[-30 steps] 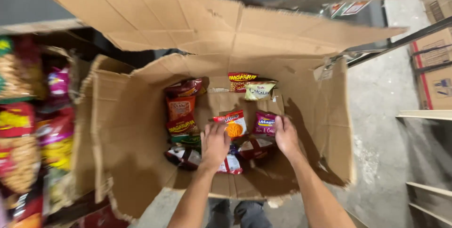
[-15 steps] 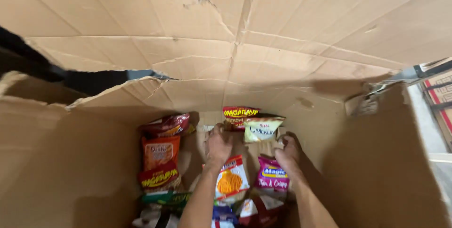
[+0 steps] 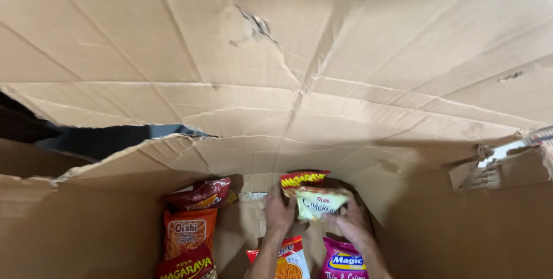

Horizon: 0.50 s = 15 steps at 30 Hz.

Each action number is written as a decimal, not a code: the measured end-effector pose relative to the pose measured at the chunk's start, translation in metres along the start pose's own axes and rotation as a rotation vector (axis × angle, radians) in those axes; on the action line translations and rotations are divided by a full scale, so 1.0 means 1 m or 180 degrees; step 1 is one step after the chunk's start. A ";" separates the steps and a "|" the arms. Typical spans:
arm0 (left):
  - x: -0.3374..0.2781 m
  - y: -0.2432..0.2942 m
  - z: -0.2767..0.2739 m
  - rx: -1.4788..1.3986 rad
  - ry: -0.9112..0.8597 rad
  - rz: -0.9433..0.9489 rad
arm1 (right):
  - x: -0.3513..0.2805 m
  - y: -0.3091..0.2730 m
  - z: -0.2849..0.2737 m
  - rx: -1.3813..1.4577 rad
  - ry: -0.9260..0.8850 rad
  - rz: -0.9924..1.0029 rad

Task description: Organizing snack packets and canned goods on grocery store shelves from a storage container.

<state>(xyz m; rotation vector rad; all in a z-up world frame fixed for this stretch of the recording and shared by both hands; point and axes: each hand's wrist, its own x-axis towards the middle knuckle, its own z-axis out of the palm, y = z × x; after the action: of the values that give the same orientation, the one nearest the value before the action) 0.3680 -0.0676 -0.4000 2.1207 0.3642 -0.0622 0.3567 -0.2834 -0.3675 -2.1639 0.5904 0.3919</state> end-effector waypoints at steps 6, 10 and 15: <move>-0.032 0.009 -0.018 -0.0285 -0.0233 0.0148 | -0.031 -0.015 -0.014 0.0627 -0.0506 0.0046; -0.051 0.016 -0.043 -0.0287 -0.0342 -0.0664 | -0.070 -0.041 -0.044 0.1196 -0.0614 0.0472; -0.087 0.038 -0.088 -0.0900 -0.0371 -0.1205 | -0.165 -0.104 -0.097 0.3031 -0.1038 0.0862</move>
<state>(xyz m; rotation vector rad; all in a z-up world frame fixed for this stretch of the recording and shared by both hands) 0.2870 -0.0341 -0.3051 1.7391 0.6604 -0.3332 0.2810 -0.2594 -0.1646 -1.0900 0.6969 0.4702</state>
